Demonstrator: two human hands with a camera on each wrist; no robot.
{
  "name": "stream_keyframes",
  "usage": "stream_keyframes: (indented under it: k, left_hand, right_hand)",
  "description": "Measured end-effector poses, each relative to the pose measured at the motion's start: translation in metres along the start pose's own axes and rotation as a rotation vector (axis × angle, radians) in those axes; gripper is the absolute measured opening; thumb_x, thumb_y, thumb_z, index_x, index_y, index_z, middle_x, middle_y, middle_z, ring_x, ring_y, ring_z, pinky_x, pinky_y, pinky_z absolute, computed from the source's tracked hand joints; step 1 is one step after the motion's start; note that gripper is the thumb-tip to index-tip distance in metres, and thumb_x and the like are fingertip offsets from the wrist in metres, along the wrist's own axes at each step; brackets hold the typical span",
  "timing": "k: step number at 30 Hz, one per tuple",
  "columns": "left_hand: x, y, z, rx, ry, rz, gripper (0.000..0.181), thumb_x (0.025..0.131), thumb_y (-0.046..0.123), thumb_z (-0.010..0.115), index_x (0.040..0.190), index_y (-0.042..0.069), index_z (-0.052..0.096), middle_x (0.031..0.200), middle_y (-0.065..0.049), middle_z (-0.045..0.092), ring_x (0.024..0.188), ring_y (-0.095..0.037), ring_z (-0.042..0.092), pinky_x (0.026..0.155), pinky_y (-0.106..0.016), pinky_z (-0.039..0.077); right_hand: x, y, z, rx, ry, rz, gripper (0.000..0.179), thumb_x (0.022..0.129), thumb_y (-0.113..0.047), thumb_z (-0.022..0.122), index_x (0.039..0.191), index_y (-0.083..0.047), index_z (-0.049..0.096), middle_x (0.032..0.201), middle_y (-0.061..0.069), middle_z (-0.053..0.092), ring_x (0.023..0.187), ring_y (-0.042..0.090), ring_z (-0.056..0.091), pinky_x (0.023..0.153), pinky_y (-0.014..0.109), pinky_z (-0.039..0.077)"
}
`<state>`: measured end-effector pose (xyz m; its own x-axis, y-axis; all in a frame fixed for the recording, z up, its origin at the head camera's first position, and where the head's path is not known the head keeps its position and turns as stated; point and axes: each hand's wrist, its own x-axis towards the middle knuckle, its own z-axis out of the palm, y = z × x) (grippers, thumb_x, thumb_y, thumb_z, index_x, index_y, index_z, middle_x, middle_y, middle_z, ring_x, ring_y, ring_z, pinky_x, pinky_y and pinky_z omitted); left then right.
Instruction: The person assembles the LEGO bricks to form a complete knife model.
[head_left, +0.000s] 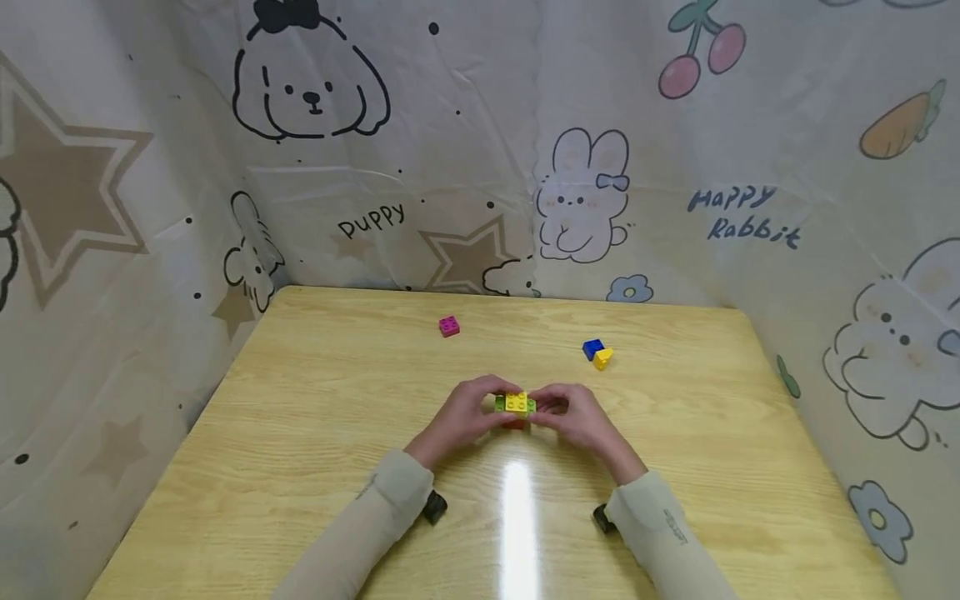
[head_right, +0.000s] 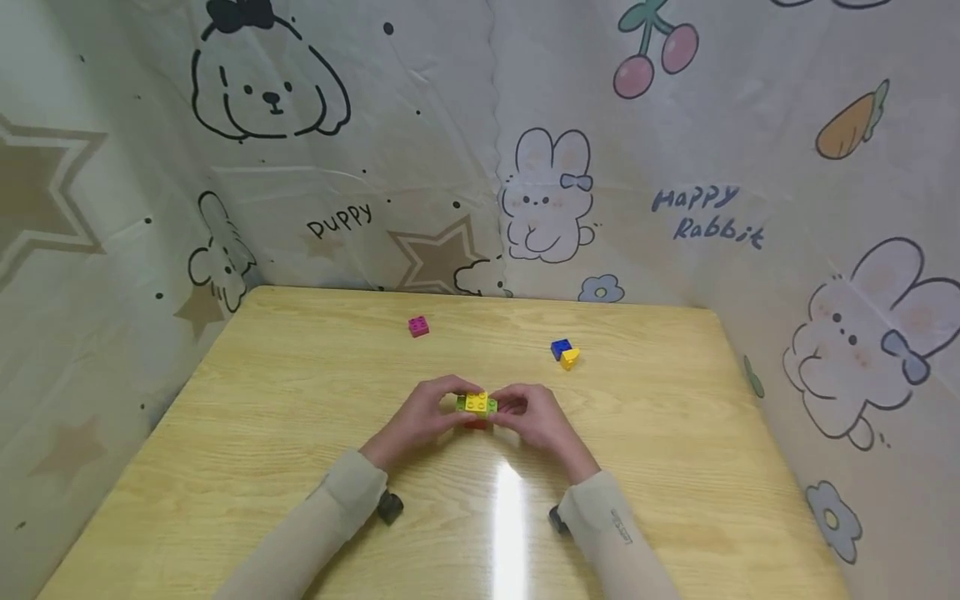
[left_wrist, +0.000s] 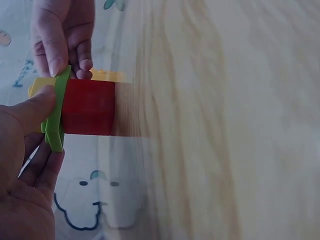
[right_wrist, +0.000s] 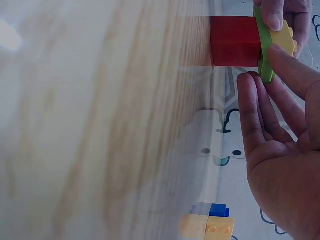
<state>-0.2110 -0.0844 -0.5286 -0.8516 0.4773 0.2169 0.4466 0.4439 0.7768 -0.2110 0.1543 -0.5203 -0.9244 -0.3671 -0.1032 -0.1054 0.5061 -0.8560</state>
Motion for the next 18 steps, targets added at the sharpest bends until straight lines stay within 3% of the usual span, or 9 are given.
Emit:
stream_keyframes:
  k: [6,12,18]
  left_hand:
    - [0.0027,0.0017,0.0012,0.017,-0.004,0.02,0.034,0.091,0.015,0.081,0.124,0.015,0.073,0.118,0.003,0.074,0.107,-0.012,0.066,0.104,-0.042,0.053]
    - [-0.002,-0.0012,0.0004,-0.022,0.006,-0.032,0.033,0.091,0.015,0.08,0.124,0.018,0.073,0.115,0.006,0.074,0.103,-0.011,0.063,0.101,-0.044,0.053]
    - [0.0003,0.0004,0.0003,-0.032,-0.007,-0.041,0.034,0.092,0.017,0.081,0.124,0.019,0.073,0.115,0.007,0.074,0.105,-0.011,0.064,0.101,-0.043,0.053]
  right_hand:
    - [-0.0026,0.0019,0.0,0.002,0.028,0.008,0.032,0.093,-0.015,0.079,0.123,-0.007,0.074,0.109,0.006,0.075,0.095,0.016,0.07,0.084,0.029,0.06]
    - [0.0001,0.0003,0.0025,0.0,0.004,-0.003,0.034,0.093,-0.017,0.079,0.124,-0.006,0.073,0.112,0.007,0.075,0.096,0.016,0.071,0.085,0.029,0.06]
    - [-0.0007,0.001,0.0004,-0.007,0.014,0.017,0.032,0.094,-0.016,0.079,0.124,-0.006,0.073,0.112,0.007,0.074,0.097,0.017,0.07,0.086,0.033,0.06]
